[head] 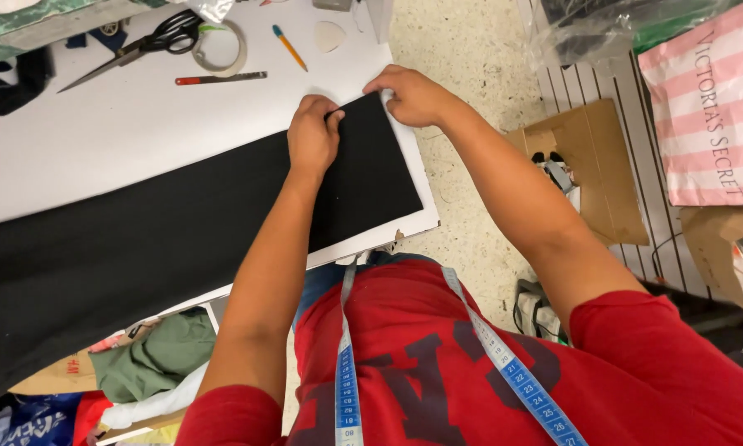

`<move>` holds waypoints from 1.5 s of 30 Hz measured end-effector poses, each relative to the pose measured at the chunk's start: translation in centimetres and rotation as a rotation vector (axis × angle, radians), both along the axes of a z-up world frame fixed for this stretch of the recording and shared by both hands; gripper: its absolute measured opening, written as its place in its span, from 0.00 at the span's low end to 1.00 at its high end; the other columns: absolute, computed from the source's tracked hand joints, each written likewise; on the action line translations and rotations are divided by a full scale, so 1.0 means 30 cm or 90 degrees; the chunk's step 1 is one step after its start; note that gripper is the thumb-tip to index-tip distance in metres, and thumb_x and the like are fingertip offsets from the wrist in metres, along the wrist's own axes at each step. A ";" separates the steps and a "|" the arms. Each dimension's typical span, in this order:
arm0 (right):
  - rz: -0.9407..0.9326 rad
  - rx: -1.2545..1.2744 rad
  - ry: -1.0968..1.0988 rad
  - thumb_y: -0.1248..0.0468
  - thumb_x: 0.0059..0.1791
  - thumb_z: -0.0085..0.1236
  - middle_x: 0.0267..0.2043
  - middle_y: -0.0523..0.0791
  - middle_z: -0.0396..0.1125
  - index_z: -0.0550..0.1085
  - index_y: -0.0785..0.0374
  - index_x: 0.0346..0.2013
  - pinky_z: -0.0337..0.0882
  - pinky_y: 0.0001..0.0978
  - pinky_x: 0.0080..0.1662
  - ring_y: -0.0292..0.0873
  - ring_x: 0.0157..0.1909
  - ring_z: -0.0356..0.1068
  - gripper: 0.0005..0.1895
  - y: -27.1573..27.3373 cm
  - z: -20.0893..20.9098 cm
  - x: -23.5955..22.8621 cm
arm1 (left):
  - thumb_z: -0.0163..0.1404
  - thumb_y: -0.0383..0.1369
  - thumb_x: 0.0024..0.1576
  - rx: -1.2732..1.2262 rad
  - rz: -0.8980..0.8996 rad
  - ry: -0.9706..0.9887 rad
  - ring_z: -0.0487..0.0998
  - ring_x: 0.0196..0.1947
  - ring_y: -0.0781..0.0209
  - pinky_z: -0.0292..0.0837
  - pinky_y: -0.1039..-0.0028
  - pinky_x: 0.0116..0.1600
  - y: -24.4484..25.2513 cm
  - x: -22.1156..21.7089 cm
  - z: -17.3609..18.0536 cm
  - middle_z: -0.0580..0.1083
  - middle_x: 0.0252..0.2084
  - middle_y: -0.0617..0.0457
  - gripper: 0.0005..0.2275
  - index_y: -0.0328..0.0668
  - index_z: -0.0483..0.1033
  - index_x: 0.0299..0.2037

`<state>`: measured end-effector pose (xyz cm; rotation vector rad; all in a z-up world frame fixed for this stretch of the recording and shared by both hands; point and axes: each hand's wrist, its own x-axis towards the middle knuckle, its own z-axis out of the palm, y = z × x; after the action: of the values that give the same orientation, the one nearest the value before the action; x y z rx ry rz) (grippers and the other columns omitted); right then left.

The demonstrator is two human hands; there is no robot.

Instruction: Measuring, marking with chalk, and cutting black fabric on a workbench for tailoring.

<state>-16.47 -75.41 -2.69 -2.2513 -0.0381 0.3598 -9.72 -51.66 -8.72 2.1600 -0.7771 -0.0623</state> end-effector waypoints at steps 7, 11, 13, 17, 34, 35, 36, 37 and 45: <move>-0.031 -0.019 0.018 0.68 0.53 0.51 0.50 0.42 0.65 0.77 0.49 0.57 0.67 0.35 0.54 0.44 0.49 0.67 0.19 -0.014 -0.055 0.038 | 0.48 0.21 0.61 0.021 -0.108 -0.103 0.71 0.39 0.41 0.73 0.61 0.46 0.006 0.027 -0.033 0.74 0.43 0.44 0.05 0.28 0.78 0.41; 0.013 -0.095 -0.051 0.68 0.53 0.48 0.48 0.42 0.66 0.79 0.52 0.50 0.68 0.37 0.48 0.46 0.46 0.67 0.16 -0.041 -0.141 0.056 | 0.49 0.21 0.60 0.008 -0.148 -0.115 0.71 0.40 0.43 0.70 0.60 0.49 -0.003 0.023 -0.006 0.75 0.45 0.49 0.06 0.34 0.80 0.40; 0.017 -0.115 -0.069 0.67 0.54 0.47 0.50 0.43 0.68 0.79 0.56 0.48 0.69 0.40 0.46 0.48 0.48 0.68 0.14 -0.050 -0.161 0.032 | 0.50 0.22 0.60 0.007 -0.157 -0.099 0.72 0.42 0.44 0.71 0.60 0.51 0.005 0.007 0.010 0.76 0.45 0.49 0.05 0.34 0.80 0.40; -0.039 -0.084 -0.116 0.68 0.53 0.54 0.46 0.43 0.70 0.79 0.58 0.45 0.70 0.37 0.45 0.46 0.44 0.69 0.10 -0.066 -0.160 -0.019 | 0.50 0.27 0.62 0.095 -0.155 -0.100 0.70 0.44 0.45 0.67 0.59 0.48 -0.009 0.000 0.019 0.74 0.47 0.53 0.05 0.39 0.79 0.42; -0.204 0.030 -0.308 0.69 0.50 0.68 0.56 0.46 0.66 0.76 0.58 0.54 0.72 0.31 0.44 0.42 0.39 0.68 0.18 0.132 -0.076 -0.257 | 0.52 0.33 0.63 0.139 -0.153 -0.176 0.66 0.41 0.46 0.62 0.61 0.43 -0.145 0.011 -0.015 0.69 0.42 0.57 0.10 0.56 0.86 0.49; -0.118 -0.067 -0.436 0.69 0.50 0.65 0.59 0.46 0.68 0.78 0.58 0.52 0.71 0.42 0.50 0.48 0.50 0.69 0.15 0.146 -0.071 -0.279 | 0.56 0.33 0.60 0.150 -0.138 -0.232 0.67 0.45 0.45 0.64 0.58 0.46 -0.147 -0.007 0.006 0.70 0.48 0.53 0.12 0.52 0.82 0.53; -0.025 -0.166 -0.564 0.68 0.51 0.62 0.62 0.47 0.70 0.79 0.58 0.49 0.69 0.52 0.56 0.55 0.61 0.71 0.12 0.154 -0.063 -0.292 | 0.61 0.34 0.56 0.159 -0.121 -0.292 0.69 0.48 0.43 0.67 0.56 0.49 -0.155 -0.016 0.030 0.71 0.54 0.49 0.17 0.47 0.79 0.56; -0.022 -0.166 -0.564 0.68 0.51 0.62 0.62 0.47 0.70 0.79 0.58 0.49 0.69 0.52 0.56 0.55 0.61 0.71 0.12 0.163 -0.084 -0.303 | 0.61 0.34 0.56 0.159 -0.117 -0.291 0.69 0.48 0.43 0.67 0.56 0.49 -0.137 -0.038 -0.001 0.71 0.54 0.49 0.17 0.47 0.79 0.56; 0.075 -0.269 -0.373 0.52 0.59 0.49 0.72 0.50 0.63 0.75 0.56 0.61 0.53 0.55 0.69 0.52 0.73 0.59 0.20 0.163 -0.156 -0.329 | 0.46 0.33 0.66 0.160 -0.085 -0.338 0.62 0.71 0.44 0.50 0.55 0.75 0.029 -0.239 -0.026 0.68 0.67 0.44 0.17 0.36 0.72 0.64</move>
<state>-26.34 -70.52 -7.38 -2.7063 -0.4377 -0.2696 -16.88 -50.79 -9.49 2.3890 -1.2710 0.3780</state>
